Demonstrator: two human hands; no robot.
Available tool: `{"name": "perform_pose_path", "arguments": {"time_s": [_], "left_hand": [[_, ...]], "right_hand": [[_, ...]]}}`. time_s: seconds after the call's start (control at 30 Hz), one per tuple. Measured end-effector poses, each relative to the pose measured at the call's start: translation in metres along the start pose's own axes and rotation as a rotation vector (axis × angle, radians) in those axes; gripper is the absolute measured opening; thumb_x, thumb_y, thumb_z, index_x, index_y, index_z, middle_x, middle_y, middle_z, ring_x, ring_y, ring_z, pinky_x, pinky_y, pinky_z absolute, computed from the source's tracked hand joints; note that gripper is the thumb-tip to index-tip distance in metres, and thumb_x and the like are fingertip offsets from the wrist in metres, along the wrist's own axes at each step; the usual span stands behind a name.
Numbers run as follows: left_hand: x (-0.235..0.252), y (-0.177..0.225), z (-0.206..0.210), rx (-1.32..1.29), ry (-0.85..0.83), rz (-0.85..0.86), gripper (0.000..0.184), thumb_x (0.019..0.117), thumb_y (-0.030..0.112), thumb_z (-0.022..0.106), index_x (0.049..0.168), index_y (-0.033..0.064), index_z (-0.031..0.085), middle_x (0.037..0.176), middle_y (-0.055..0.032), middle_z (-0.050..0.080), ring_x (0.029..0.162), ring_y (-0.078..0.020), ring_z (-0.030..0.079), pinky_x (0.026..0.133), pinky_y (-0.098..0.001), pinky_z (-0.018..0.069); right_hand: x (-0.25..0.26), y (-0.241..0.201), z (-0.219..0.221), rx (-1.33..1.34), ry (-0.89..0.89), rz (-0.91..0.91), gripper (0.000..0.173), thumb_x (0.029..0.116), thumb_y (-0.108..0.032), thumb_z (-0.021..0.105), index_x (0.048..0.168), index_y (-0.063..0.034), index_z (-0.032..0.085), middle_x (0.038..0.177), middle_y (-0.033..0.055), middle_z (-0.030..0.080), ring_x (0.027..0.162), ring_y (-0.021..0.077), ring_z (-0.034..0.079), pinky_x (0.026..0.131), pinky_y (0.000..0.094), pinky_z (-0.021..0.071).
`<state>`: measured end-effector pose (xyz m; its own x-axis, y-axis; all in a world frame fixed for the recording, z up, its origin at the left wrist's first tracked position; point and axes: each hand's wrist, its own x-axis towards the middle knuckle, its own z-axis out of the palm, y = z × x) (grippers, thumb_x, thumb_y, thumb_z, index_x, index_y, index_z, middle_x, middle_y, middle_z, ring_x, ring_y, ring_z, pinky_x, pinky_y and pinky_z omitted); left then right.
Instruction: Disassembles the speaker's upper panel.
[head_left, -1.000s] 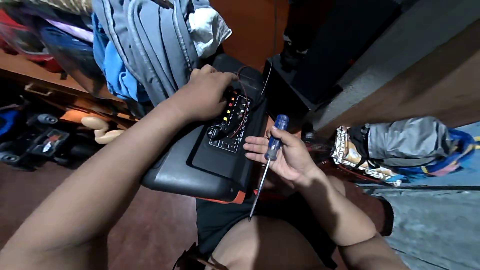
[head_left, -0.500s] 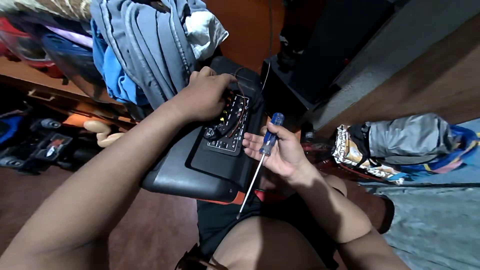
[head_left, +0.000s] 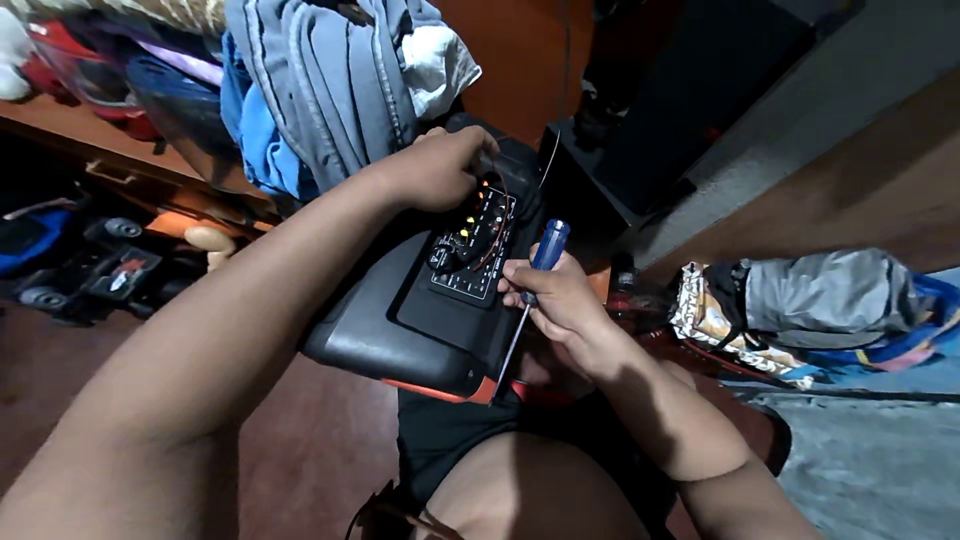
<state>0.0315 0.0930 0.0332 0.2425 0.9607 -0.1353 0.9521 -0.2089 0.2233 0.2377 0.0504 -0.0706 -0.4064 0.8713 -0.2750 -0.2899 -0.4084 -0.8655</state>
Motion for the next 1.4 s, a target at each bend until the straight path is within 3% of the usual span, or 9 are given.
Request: {"name": "perform_pose_path", "arguments": {"time_s": [0.03, 0.1, 0.17, 0.3, 0.87, 1.03, 1.27, 1.4], "left_hand": [[0.017, -0.021, 0.018, -0.130, 0.103, 0.074, 0.042, 0.1006, 0.006, 0.051, 0.142, 0.0097, 0.052, 0.117, -0.0109, 0.072, 0.119, -0.0350, 0.063, 0.101, -0.0594, 0.0477], [0.033, -0.033, 0.022, -0.249, 0.064, 0.059, 0.044, 0.0995, 0.005, 0.054, 0.142, 0.0141, 0.051, 0.117, -0.0099, 0.072, 0.114, -0.0320, 0.066, 0.099, -0.0597, 0.0499], [0.034, -0.032, 0.020, -0.296, 0.032, 0.035, 0.044, 0.0985, 0.001, 0.054, 0.141, 0.0125, 0.050, 0.119, -0.0112, 0.071, 0.111, -0.0289, 0.068, 0.098, -0.0562, 0.0520], [0.031, -0.029, 0.015, -0.342, 0.020, 0.023, 0.038, 0.1001, 0.001, 0.054, 0.137, 0.0094, 0.049, 0.121, -0.0106, 0.069, 0.110, -0.0233, 0.068, 0.097, -0.0487, 0.0541], [0.039, -0.032, 0.012, -0.353, 0.067, 0.008, 0.021, 0.1021, 0.007, 0.060, 0.121, 0.0040, 0.051, 0.105, -0.0131, 0.065, 0.097, -0.0255, 0.065, 0.088, -0.0484, 0.0540], [0.042, -0.035, 0.012, -0.416, 0.078, -0.011, 0.025, 0.1010, 0.008, 0.062, 0.123, 0.0037, 0.052, 0.106, -0.0140, 0.066, 0.098, -0.0264, 0.066, 0.089, -0.0501, 0.0539], [0.038, -0.041, 0.016, -0.611, 0.095, -0.033, 0.025, 0.1016, 0.008, 0.063, 0.123, 0.0073, 0.050, 0.109, -0.0093, 0.069, 0.097, -0.0160, 0.069, 0.087, -0.0369, 0.0571], [0.036, -0.039, 0.017, -0.600, 0.109, -0.021, 0.025, 0.1002, 0.007, 0.063, 0.121, 0.0054, 0.050, 0.110, -0.0109, 0.070, 0.098, -0.0183, 0.069, 0.088, -0.0403, 0.0560]], "right_hand": [[0.001, -0.001, 0.002, -0.007, 0.011, -0.002, 0.024, 0.0934, 0.009, 0.065, 0.108, -0.0025, 0.050, 0.088, 0.0129, 0.067, 0.064, 0.0173, 0.066, 0.057, 0.0309, 0.0597], [0.001, -0.002, 0.005, -0.014, 0.027, -0.002, 0.025, 0.0918, 0.010, 0.066, 0.109, -0.0016, 0.051, 0.086, 0.0132, 0.066, 0.061, 0.0172, 0.065, 0.054, 0.0304, 0.0589], [0.002, -0.004, 0.007, -0.014, 0.040, 0.015, 0.025, 0.0917, 0.010, 0.065, 0.109, -0.0017, 0.051, 0.085, 0.0130, 0.066, 0.061, 0.0172, 0.065, 0.053, 0.0300, 0.0584], [0.005, -0.003, 0.007, 0.012, 0.072, 0.055, 0.025, 0.0921, 0.009, 0.066, 0.108, -0.0022, 0.050, 0.085, 0.0130, 0.066, 0.060, 0.0174, 0.065, 0.052, 0.0301, 0.0582], [0.006, -0.003, 0.017, 0.062, 0.180, 0.080, 0.021, 0.0932, 0.009, 0.063, 0.106, -0.0024, 0.051, 0.081, 0.0120, 0.063, 0.058, 0.0171, 0.062, 0.053, 0.0305, 0.0580], [0.006, -0.003, 0.017, 0.081, 0.169, 0.073, 0.018, 0.0938, 0.009, 0.062, 0.102, -0.0033, 0.051, 0.079, 0.0109, 0.062, 0.057, 0.0166, 0.061, 0.053, 0.0310, 0.0579], [0.004, -0.005, 0.018, 0.115, 0.160, 0.055, 0.017, 0.0942, 0.008, 0.061, 0.102, -0.0035, 0.051, 0.079, 0.0108, 0.062, 0.057, 0.0171, 0.061, 0.055, 0.0328, 0.0592], [0.004, -0.003, 0.017, 0.116, 0.156, 0.058, 0.015, 0.0938, 0.009, 0.060, 0.098, -0.0033, 0.051, 0.078, 0.0105, 0.061, 0.058, 0.0170, 0.060, 0.055, 0.0329, 0.0587]]}}
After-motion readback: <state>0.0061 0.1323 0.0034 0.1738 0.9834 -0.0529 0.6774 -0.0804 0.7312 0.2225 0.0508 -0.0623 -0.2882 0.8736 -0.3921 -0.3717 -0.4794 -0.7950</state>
